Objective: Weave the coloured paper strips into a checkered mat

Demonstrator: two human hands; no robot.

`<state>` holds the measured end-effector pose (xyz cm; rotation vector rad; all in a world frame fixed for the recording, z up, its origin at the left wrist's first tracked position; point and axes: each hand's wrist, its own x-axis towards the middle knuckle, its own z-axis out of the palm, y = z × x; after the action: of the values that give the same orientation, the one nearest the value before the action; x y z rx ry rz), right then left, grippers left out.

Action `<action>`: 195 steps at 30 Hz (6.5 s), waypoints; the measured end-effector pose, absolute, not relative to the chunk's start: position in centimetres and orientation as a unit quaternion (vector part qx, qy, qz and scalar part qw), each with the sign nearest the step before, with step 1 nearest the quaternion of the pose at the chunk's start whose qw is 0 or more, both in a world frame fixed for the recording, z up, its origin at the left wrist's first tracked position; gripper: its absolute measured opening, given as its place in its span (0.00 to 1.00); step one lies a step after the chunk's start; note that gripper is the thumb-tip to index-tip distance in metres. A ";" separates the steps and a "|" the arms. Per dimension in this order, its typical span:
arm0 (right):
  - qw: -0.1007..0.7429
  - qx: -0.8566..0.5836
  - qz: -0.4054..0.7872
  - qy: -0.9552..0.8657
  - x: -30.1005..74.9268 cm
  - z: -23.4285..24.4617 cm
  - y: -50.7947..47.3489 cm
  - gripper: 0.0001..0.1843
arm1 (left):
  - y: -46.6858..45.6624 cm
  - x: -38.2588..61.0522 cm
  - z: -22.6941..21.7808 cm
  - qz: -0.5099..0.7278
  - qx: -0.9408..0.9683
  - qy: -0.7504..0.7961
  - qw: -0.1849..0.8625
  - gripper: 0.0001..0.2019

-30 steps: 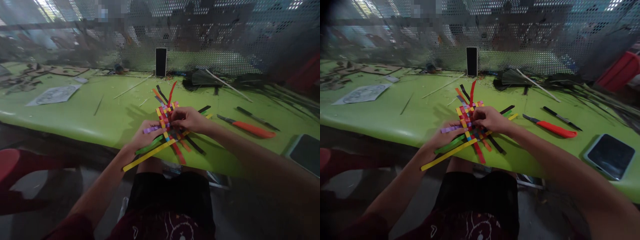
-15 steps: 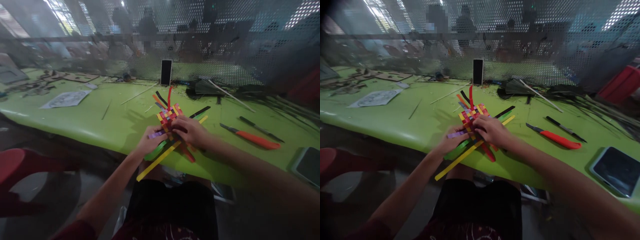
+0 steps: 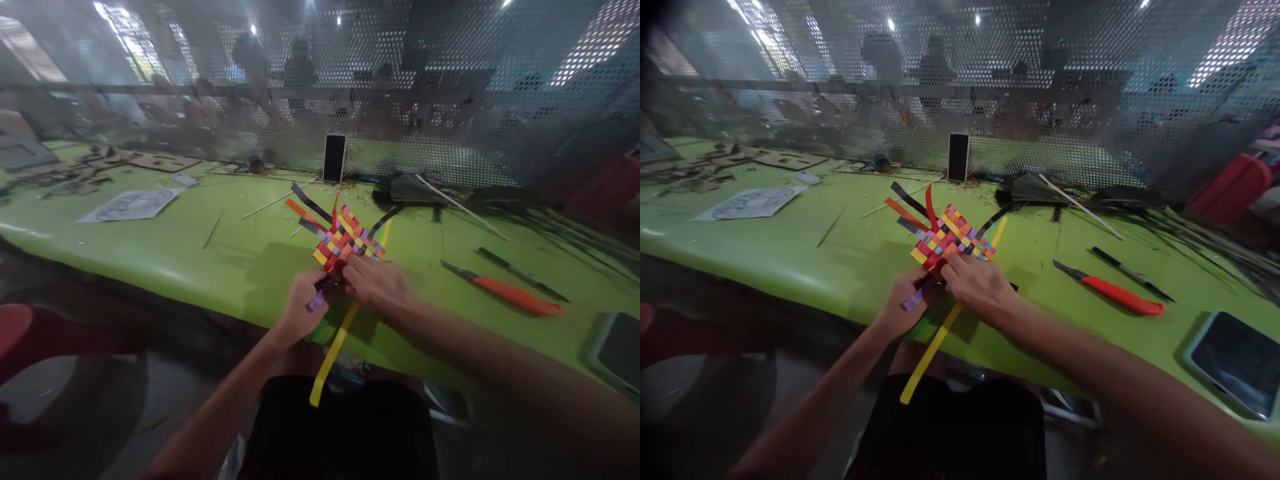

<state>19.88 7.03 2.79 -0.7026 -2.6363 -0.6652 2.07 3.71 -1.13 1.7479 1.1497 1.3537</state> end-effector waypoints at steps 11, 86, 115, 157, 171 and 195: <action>0.150 -0.164 -0.134 -0.966 19.9 1.9 7.2 0.10 | 3.9 1.5 -1.3 0.473 0.657 0.472 0.349 0.09; 0.205 -0.269 0.251 -0.907 18.6 2.1 9.8 0.11 | 3.3 -4.9 3.2 0.300 0.699 0.501 0.413 0.14; 0.356 -0.333 0.227 -0.843 18.3 -0.1 9.3 0.08 | 9.4 -2.9 2.5 0.335 0.569 0.456 0.596 0.10; 0.275 -0.441 0.491 -0.699 17.3 3.1 10.1 0.11 | 9.1 -3.9 0.7 0.363 0.634 0.403 0.551 0.15; 0.263 -0.452 0.531 -0.667 17.4 3.3 9.9 0.12 | 8.9 -3.9 1.0 0.345 0.667 0.397 0.527 0.14; 0.161 -0.326 -0.001 -0.931 20.7 -0.2 8.3 0.22 | 9.7 -3.7 1.0 0.312 0.634 0.430 0.562 0.18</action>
<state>20.75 8.30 -0.19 -0.9322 -2.6604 -0.0036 -3.70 9.67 0.98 1.4920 1.0133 0.7350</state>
